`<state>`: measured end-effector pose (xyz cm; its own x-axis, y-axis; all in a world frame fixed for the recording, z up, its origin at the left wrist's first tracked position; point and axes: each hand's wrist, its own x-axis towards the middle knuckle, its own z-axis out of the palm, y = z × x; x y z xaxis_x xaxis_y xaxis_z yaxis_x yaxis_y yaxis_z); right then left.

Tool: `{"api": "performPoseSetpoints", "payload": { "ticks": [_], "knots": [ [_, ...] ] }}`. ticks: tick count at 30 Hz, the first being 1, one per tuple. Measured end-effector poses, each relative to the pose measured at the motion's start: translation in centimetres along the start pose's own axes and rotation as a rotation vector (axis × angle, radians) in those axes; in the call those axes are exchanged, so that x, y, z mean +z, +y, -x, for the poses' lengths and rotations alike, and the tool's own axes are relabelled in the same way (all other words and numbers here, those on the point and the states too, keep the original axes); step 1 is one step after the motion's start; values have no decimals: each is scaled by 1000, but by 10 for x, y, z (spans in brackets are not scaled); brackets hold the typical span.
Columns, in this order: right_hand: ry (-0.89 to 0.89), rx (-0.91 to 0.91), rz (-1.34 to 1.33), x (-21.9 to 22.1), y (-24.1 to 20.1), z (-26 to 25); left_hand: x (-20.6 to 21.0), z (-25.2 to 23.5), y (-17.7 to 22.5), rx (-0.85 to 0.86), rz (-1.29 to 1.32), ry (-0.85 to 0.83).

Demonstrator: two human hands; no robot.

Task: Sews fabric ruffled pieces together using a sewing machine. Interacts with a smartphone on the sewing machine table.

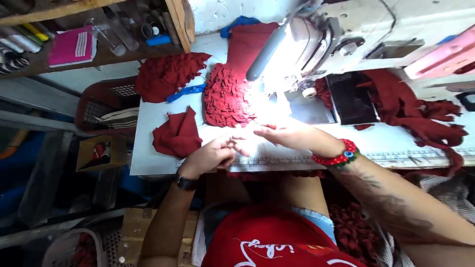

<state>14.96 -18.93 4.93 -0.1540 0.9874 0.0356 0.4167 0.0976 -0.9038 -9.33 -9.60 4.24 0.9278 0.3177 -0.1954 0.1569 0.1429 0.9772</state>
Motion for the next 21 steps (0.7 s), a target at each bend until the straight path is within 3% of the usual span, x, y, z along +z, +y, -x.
{"api": "performPoseSetpoints", "payload": {
  "ticks": [2, 4, 7, 9, 11, 15, 19, 21],
  "knots": [
    [164, -161, 385, 12, -4, -12, -4, 30, 8, 33, -91, 136],
    [218, -290, 707, 20, 2, -35, -14, 55, 14, 65, -405, 494],
    [186, -136, 899, 36, -5, -54, -46, 80, 0, -85, -836, 1015],
    [96, 66, 848, 59, -22, -64, -66, 91, -22, -239, -920, 1174],
    [0, 164, 669, 82, -38, -78, -70, 105, -35, -241, -882, 1213],
    [-49, 100, 225, 118, -59, -116, -43, 151, -36, 29, -590, 1123],
    [-125, 178, -229, 149, -59, -171, -16, 195, -21, 357, -355, 859],
    [-106, 150, -302, 151, -69, -167, -8, 204, -11, 458, -250, 645]
  ]
}}
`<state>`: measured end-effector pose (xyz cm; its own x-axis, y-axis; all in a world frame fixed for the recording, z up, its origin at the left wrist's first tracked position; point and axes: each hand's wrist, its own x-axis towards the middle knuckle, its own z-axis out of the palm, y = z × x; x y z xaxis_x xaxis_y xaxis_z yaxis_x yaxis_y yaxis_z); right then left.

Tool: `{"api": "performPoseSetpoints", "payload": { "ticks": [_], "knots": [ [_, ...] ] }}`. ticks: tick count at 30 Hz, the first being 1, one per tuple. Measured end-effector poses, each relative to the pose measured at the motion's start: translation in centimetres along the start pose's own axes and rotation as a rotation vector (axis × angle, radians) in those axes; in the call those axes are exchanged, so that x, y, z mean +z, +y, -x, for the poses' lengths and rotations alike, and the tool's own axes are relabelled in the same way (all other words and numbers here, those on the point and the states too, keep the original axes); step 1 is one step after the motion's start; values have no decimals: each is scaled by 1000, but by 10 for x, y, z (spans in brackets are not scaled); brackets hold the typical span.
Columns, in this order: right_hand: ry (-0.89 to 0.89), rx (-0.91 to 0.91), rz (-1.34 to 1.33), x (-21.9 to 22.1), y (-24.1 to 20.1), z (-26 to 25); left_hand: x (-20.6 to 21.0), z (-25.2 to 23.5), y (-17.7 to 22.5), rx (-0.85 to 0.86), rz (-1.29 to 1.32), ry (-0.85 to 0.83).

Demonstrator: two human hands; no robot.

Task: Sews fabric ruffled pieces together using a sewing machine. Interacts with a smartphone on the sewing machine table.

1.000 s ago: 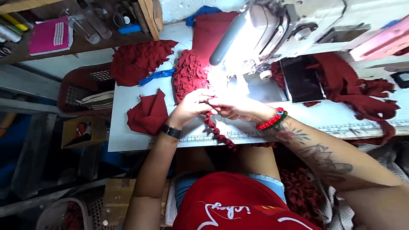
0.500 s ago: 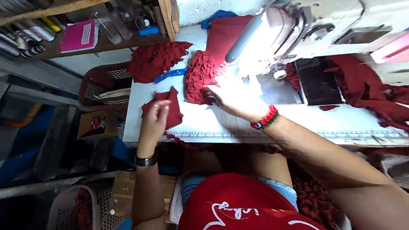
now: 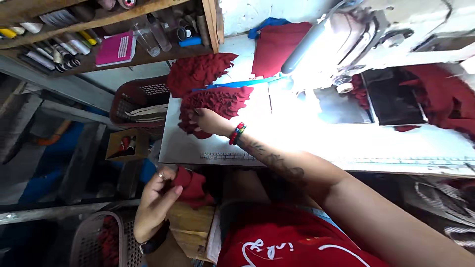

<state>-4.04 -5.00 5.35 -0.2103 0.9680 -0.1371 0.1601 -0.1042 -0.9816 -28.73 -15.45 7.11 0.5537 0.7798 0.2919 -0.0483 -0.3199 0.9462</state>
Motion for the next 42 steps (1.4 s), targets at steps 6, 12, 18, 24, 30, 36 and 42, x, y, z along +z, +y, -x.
{"api": "performPoseSetpoints", "payload": {
  "ticks": [6, 12, 18, 24, 30, 36, 42],
  "knots": [
    [-298, -254, -157, -37, -5, 86, 38, -60, 17, 110, 57, -337],
    [98, -180, -232, -127, 37, 212, 114, -155, -1, 35, -68, -494],
    [732, 55, 707, -184, 74, 253, 168, -210, -86, -26, -535, -493],
    [718, 44, 778, -164, 77, 254, 161, -193, -85, -38, -547, -350],
    [756, 157, 896, -151, 86, 247, 160, -189, -81, -67, -521, -258],
    [669, -146, 468, -134, 55, 234, 186, -184, -44, 43, -261, -276],
    [627, -244, 351, -131, 37, 227, 196, -171, -6, 113, -207, -328]
  ]
}}
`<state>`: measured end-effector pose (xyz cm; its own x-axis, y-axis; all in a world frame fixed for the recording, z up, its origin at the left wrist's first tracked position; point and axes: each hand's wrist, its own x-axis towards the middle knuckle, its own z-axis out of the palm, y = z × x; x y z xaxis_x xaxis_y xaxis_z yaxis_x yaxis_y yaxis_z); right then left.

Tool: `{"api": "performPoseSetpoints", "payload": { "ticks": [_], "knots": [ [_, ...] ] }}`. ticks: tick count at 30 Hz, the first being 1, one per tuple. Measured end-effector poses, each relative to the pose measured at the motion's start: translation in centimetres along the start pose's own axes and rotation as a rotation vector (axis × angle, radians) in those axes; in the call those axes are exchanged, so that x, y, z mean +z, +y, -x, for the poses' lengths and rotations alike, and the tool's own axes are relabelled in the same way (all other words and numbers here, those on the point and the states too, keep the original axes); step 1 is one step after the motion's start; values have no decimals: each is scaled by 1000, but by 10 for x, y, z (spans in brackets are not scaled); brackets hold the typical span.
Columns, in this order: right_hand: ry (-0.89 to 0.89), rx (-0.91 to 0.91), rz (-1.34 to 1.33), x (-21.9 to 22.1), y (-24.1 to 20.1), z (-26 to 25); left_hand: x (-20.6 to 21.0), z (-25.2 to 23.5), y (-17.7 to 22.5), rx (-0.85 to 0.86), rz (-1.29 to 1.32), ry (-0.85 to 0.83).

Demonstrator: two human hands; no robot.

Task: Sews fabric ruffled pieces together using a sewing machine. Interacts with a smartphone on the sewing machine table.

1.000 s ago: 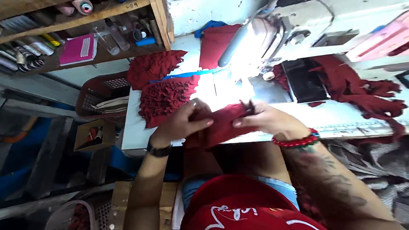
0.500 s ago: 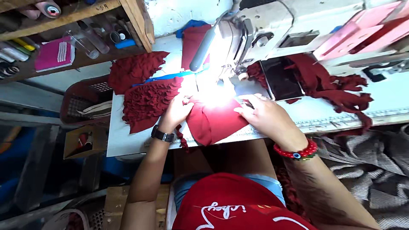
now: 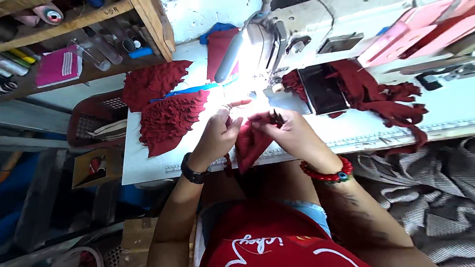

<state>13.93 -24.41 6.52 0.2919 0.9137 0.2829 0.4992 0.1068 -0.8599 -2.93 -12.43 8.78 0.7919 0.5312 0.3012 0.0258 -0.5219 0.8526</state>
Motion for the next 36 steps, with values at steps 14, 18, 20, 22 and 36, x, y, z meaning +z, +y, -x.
{"api": "performPoseSetpoints", "payload": {
  "ticks": [14, 18, 20, 22, 36],
  "knots": [
    [-113, 292, -532, -37, 5, 26, -36, 2, -18, -75, 221, -341],
    [77, 247, 146, -14, 34, 19, -17, -15, -69, -166, -262, -135],
    [51, 84, 265, -2, 39, 22, -7, -5, -73, -177, -457, -26],
    [-13, -26, 394, 6, 42, 25, 3, 4, -67, -155, -657, 59],
    [7, -24, 794, -12, 31, 1, 6, 48, -69, -10, -753, -85]
  ]
}}
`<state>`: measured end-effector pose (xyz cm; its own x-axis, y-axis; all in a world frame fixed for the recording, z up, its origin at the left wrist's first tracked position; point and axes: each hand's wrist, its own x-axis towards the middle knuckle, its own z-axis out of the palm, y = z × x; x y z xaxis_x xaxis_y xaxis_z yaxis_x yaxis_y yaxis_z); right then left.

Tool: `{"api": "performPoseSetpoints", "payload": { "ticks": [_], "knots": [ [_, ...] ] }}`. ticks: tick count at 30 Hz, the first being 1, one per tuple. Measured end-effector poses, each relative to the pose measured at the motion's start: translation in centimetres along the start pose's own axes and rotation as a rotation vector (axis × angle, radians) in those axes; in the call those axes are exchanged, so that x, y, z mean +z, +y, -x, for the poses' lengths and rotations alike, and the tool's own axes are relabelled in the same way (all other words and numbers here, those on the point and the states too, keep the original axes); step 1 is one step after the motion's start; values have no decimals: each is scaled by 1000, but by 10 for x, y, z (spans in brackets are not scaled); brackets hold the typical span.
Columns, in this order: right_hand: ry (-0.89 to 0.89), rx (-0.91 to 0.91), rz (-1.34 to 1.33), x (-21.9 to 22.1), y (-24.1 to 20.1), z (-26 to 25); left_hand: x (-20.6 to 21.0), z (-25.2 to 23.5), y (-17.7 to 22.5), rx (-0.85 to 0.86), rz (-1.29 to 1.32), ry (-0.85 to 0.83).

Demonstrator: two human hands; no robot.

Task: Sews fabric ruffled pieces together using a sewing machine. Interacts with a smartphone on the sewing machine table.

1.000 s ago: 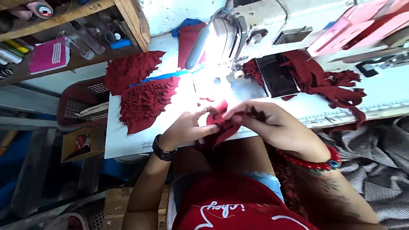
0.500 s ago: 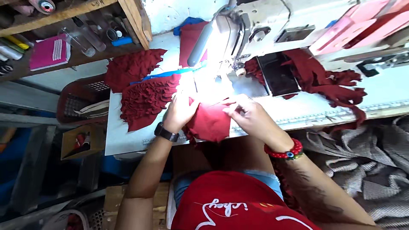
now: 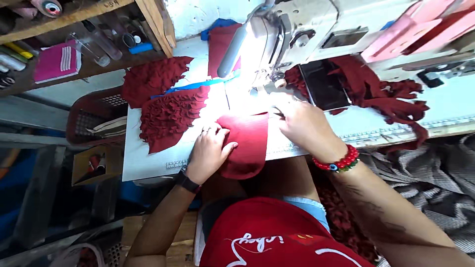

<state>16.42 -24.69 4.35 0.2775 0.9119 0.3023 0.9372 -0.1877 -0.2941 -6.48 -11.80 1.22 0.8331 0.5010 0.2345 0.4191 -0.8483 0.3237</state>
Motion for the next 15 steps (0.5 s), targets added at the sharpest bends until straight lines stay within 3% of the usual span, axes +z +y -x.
{"api": "performPoseSetpoints", "payload": {
  "ticks": [2, 5, 9, 15],
  "knots": [
    [28, -103, -75, 7, -10, 11, -3, -9, 3, 57, -13, 21],
    [-82, -156, -99, 24, -10, 24, -1, -27, -1, 114, 9, -55],
    [-98, -79, -4, 27, 10, 13, 6, -30, -2, 59, 10, -100],
    [-136, -166, -15, 25, 17, 7, 12, -18, 12, 0, 21, -88]
  ]
}}
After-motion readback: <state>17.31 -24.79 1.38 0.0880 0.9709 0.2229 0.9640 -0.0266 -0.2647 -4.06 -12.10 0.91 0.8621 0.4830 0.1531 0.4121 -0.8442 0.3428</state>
